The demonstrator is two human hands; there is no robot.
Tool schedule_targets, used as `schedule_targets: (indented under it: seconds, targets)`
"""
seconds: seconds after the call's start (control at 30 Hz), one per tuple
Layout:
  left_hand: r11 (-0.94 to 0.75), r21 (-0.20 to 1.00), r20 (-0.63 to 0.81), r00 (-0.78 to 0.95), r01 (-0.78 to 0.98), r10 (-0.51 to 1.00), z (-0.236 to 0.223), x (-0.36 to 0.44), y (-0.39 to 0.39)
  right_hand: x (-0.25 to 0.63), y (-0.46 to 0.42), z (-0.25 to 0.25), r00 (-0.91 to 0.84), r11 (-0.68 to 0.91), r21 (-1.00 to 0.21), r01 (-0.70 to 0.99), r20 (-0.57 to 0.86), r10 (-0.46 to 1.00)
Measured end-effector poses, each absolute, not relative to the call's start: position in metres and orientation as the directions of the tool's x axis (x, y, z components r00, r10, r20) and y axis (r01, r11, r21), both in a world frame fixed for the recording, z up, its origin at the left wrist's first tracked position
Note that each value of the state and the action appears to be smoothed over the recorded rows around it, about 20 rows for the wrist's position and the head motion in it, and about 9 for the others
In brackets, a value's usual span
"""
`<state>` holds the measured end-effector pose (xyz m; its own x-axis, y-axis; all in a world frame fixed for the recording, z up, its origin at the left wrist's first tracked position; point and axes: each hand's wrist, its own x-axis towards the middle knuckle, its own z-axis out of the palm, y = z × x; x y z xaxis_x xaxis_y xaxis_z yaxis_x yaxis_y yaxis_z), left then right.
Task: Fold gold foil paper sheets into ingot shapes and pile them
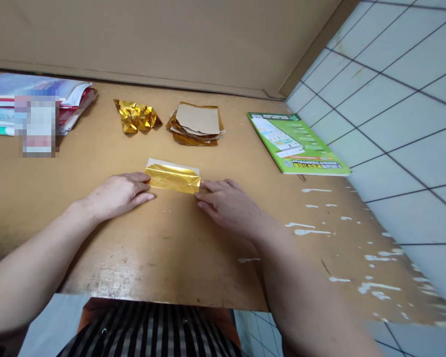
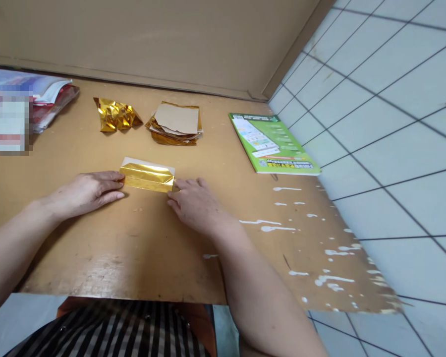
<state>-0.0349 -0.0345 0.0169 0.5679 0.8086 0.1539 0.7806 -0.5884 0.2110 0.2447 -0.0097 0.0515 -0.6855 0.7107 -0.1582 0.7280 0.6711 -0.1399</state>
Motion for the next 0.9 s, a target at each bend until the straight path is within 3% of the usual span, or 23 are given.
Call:
schedule_targets:
  seconds: [0.23,0.47,0.57,0.63,0.73,0.9]
  targets:
    - [-0.611,0.147,0.214,0.578,0.777,0.787,0.006,-0.004,-0.043,0.243,-0.01,0.05,-0.699,0.691,-0.108,0.714,-0.154,0.698]
    - [-0.654,0.227,-0.029,0.676,0.721,0.736,-0.012,0.013,-0.049,0.241,-0.011,0.046,-0.694,0.694,-0.059,0.717,-0.152,0.704]
    - [-0.651,0.243,-0.042,0.678,0.72,0.734,-0.011,0.011,-0.047,0.232,-0.019,0.039,-0.678,0.677,-0.018,0.735,-0.005,0.735]
    - [-0.655,0.255,-0.022,0.682,0.711,0.731,-0.011,0.01,-0.047,0.223,-0.025,0.03,-0.721,0.724,-0.064,0.687,0.062,0.69]
    - [-0.665,0.273,0.008,0.689,0.695,0.724,-0.011,0.011,-0.046,0.214,-0.03,0.014,-0.782,0.776,-0.162,0.609,0.04,0.622]
    - [-0.659,0.28,0.009,0.685,0.698,0.729,-0.014,0.012,-0.046,0.212,-0.028,0.004,-0.742,0.72,-0.204,0.663,-0.05,0.669]
